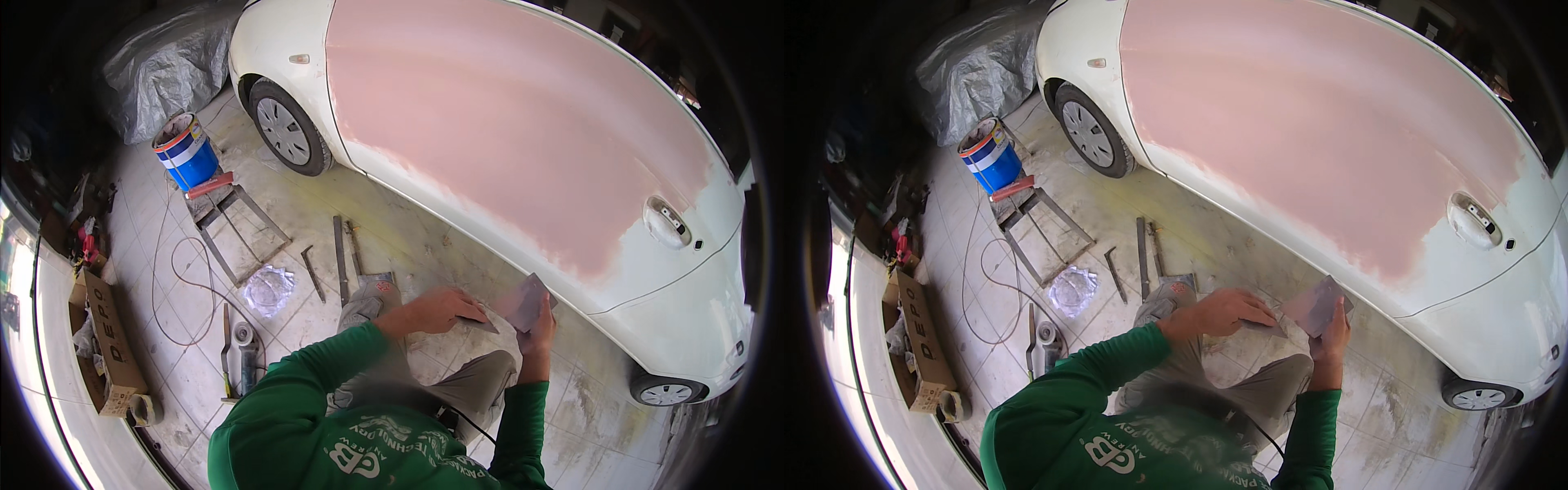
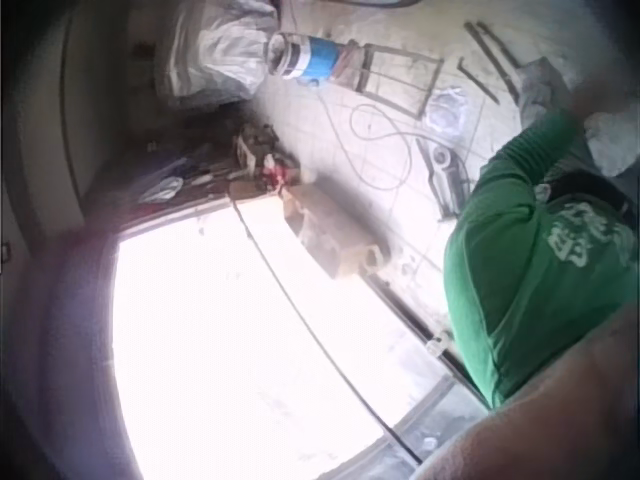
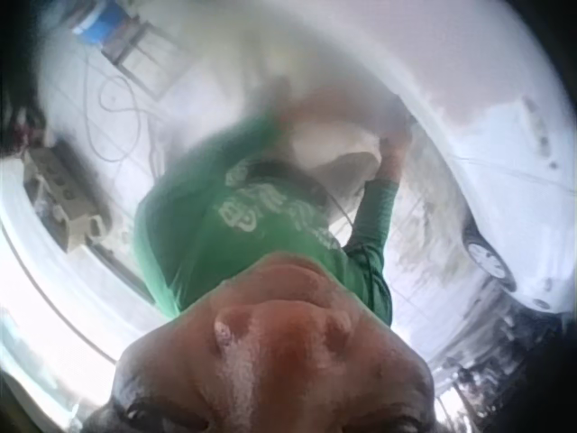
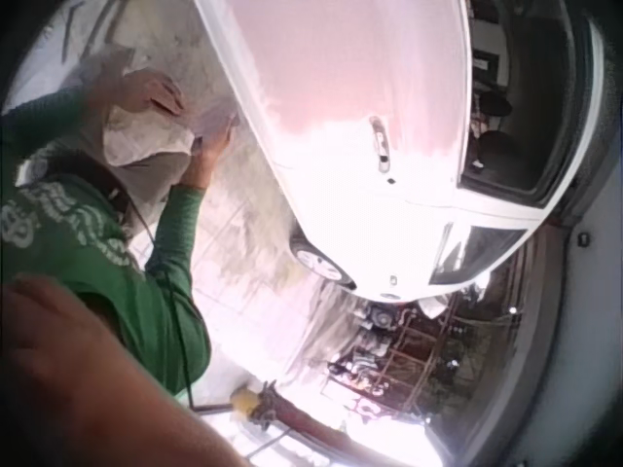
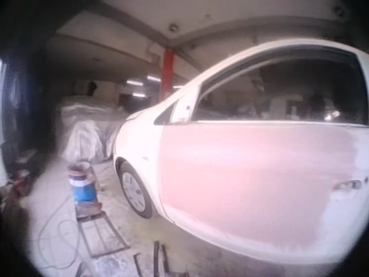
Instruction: The person sands the surface of a white car door using two sanding blocks, moving them back and forth across the pink primer area. The person occasionally pauses to wipe the surface with their hand and switches between the two sanding blocks.
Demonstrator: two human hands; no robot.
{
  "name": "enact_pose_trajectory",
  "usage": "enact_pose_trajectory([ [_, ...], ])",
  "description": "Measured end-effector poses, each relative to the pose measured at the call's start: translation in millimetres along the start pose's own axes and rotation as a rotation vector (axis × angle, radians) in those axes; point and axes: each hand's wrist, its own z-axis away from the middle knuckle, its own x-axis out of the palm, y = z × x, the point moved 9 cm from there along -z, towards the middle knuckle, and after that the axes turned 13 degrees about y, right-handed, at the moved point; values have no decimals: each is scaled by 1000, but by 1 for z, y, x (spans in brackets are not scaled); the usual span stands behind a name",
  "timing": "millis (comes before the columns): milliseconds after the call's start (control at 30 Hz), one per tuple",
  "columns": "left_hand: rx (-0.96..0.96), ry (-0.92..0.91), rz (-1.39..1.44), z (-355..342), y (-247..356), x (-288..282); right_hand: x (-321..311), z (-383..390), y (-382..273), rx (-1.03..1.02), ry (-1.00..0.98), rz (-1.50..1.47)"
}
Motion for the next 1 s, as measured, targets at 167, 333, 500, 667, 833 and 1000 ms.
enact_pose_trajectory([
  [167, -4, 248, 149, -48, 53, -87, 20, 26, -29, -2, -201, -186],
  [333, -45, 359, 296, -61, 53, -67, 56, 48, -1, 159, -280, -499],
  [500, -123, 24, -121, -4, -37, -25, 50, 85, -58, -40, -289, -273],
  [667, -668, 531, 617, 19, -90, -40, 39, 80, -54, -131, -261, 158],
  [833, -165, 314, 200, -60, 14, -54, 40, 89, -50, -329, -351, 571],
  [1000, 309, 12, -129, -120, 94, -42, 37, 65, -103, -346, -81, 306],
])
